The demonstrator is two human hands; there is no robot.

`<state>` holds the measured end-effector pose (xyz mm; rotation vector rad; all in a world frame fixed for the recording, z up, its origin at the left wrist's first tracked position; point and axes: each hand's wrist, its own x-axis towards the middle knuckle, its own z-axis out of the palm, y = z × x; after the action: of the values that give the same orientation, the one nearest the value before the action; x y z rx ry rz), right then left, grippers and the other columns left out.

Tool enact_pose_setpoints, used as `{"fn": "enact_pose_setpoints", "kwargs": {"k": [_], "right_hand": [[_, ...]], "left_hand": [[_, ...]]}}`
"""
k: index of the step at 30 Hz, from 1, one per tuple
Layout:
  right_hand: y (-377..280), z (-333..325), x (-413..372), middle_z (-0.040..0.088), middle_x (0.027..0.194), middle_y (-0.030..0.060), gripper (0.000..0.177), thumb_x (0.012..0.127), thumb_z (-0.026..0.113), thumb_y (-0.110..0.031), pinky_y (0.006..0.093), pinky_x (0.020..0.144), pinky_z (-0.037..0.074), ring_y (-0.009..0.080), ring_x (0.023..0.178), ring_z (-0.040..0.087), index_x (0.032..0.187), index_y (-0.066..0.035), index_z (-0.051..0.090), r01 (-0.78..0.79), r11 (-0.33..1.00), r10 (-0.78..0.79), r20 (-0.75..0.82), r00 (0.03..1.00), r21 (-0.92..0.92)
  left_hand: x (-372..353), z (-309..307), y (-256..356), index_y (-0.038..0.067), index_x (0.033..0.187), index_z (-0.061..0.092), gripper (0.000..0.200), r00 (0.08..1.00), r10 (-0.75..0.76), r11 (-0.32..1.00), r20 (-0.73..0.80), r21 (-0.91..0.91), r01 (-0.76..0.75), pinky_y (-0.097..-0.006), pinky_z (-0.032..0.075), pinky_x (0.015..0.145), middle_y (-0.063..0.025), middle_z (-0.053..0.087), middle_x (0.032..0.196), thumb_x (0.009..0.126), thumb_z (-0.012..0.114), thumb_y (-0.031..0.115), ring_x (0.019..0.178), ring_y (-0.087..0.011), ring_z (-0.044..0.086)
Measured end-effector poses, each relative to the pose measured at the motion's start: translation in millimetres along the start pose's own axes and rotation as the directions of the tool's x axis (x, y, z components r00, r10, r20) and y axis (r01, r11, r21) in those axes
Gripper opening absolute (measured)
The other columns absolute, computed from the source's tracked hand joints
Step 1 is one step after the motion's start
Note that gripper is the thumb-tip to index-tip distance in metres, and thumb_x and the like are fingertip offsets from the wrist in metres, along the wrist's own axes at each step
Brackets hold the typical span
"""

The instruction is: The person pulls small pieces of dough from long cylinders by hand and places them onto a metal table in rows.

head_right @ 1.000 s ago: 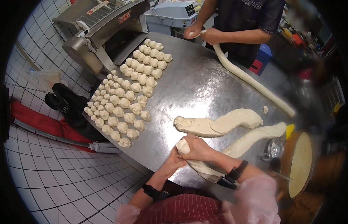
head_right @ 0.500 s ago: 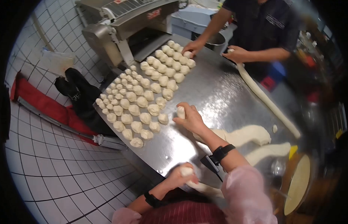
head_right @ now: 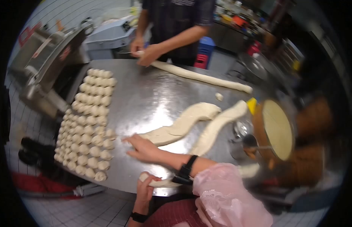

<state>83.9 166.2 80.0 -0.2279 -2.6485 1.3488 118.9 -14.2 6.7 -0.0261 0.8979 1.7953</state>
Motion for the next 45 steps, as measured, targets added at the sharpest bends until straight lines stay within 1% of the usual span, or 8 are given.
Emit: {"fn": "enact_pose_setpoints", "kwargs": {"k": [5,8,13,29,34,38,40,45], "right_hand": [[19,-53,-211,0.062,0.084,0.0100,0.029,0.083,0.068,-0.028,0.0337,0.067,0.050,0.0259,0.073,0.062,0.103,-0.006,0.066,-0.150,0.980,0.119,-0.216,0.969,-0.133],[9,-90,-310,0.059,0.108,0.0126,0.042,0.079,0.071,-0.026,0.0384,0.085,0.047,0.0292,0.098,0.058,0.115,-0.008,0.060,-0.499,0.826,0.419,-0.307,0.855,-0.261],[22,-105,-371,0.052,0.126,0.0134,0.061,0.071,0.076,-0.024,0.0466,0.102,0.035,0.0305,0.119,0.047,0.125,-0.012,0.053,-0.508,0.636,0.452,-0.253,0.855,-0.581],[18,-54,-297,0.057,0.099,0.0105,0.050,0.066,0.075,-0.016,0.0414,0.076,0.046,0.0294,0.089,0.057,0.113,-0.011,0.059,-0.263,0.882,0.176,-0.245,0.953,-0.392],[28,-33,-229,0.057,0.107,0.0120,0.054,0.069,0.077,-0.029,0.0405,0.079,0.048,0.0318,0.093,0.058,0.116,-0.013,0.057,-0.214,0.858,0.302,0.123,0.945,-0.467],[13,-69,-153,0.057,0.110,0.0152,0.064,0.073,0.075,-0.040,0.0389,0.081,0.049,0.0304,0.095,0.060,0.126,-0.012,0.053,0.177,0.853,0.057,0.426,0.903,-0.490],[-11,-59,-93,0.057,0.112,0.0155,0.069,0.074,0.075,-0.039,0.0372,0.081,0.049,0.0277,0.092,0.060,0.131,-0.009,0.049,-0.135,0.986,0.162,0.342,0.926,-0.100],[-27,11,15,0.056,0.117,0.0189,0.084,0.067,0.078,-0.042,0.0341,0.078,0.050,0.0276,0.088,0.060,0.133,-0.002,0.045,-0.159,0.970,0.047,0.497,0.866,0.184]], "left_hand": [[-3,13,3,0.004,0.097,0.044,0.014,0.998,0.046,0.999,-0.044,-0.002,-0.046,-0.0440,0.050,0.088,-0.0158,0.061,0.078,0.087,0.054,0.001,0.079,-0.0268,0.064],[-1,13,1,0.004,0.097,0.045,0.013,0.999,0.013,0.999,-0.033,0.030,-0.012,-0.0439,0.049,0.088,-0.0145,0.061,0.079,0.088,0.053,0.003,0.080,-0.0263,0.064],[3,34,8,0.005,0.095,0.047,0.011,1.000,-0.017,0.996,0.016,0.083,0.016,-0.0429,0.049,0.086,-0.0105,0.058,0.076,0.090,0.057,0.007,0.079,-0.0243,0.062],[-27,33,122,0.006,0.100,0.050,0.011,0.914,0.399,0.887,-0.081,-0.220,-0.406,-0.0410,0.049,0.079,-0.0067,0.055,0.078,0.092,0.056,0.009,0.075,-0.0221,0.059],[0,-36,106,0.004,0.099,0.053,0.010,0.802,0.463,0.886,-0.378,0.218,-0.409,-0.0398,0.053,0.077,-0.0065,0.058,0.083,0.090,0.058,0.005,0.080,-0.0244,0.064],[1,-37,101,0.004,0.106,0.054,0.018,0.856,0.394,0.914,-0.336,0.043,-0.404,-0.0407,0.053,0.082,-0.0107,0.060,0.099,0.089,0.061,0.005,0.090,-0.0233,0.063],[7,-20,105,0.003,0.109,0.053,0.022,0.840,0.396,0.912,-0.371,0.051,-0.407,-0.0388,0.051,0.085,-0.0103,0.058,0.106,0.089,0.062,0.005,0.097,-0.0216,0.060],[31,-18,92,0.002,0.120,0.049,0.037,0.821,0.479,0.876,-0.311,0.112,-0.469,-0.0327,0.045,0.095,-0.0100,0.049,0.124,0.087,0.065,0.007,0.114,-0.0164,0.050]]}}
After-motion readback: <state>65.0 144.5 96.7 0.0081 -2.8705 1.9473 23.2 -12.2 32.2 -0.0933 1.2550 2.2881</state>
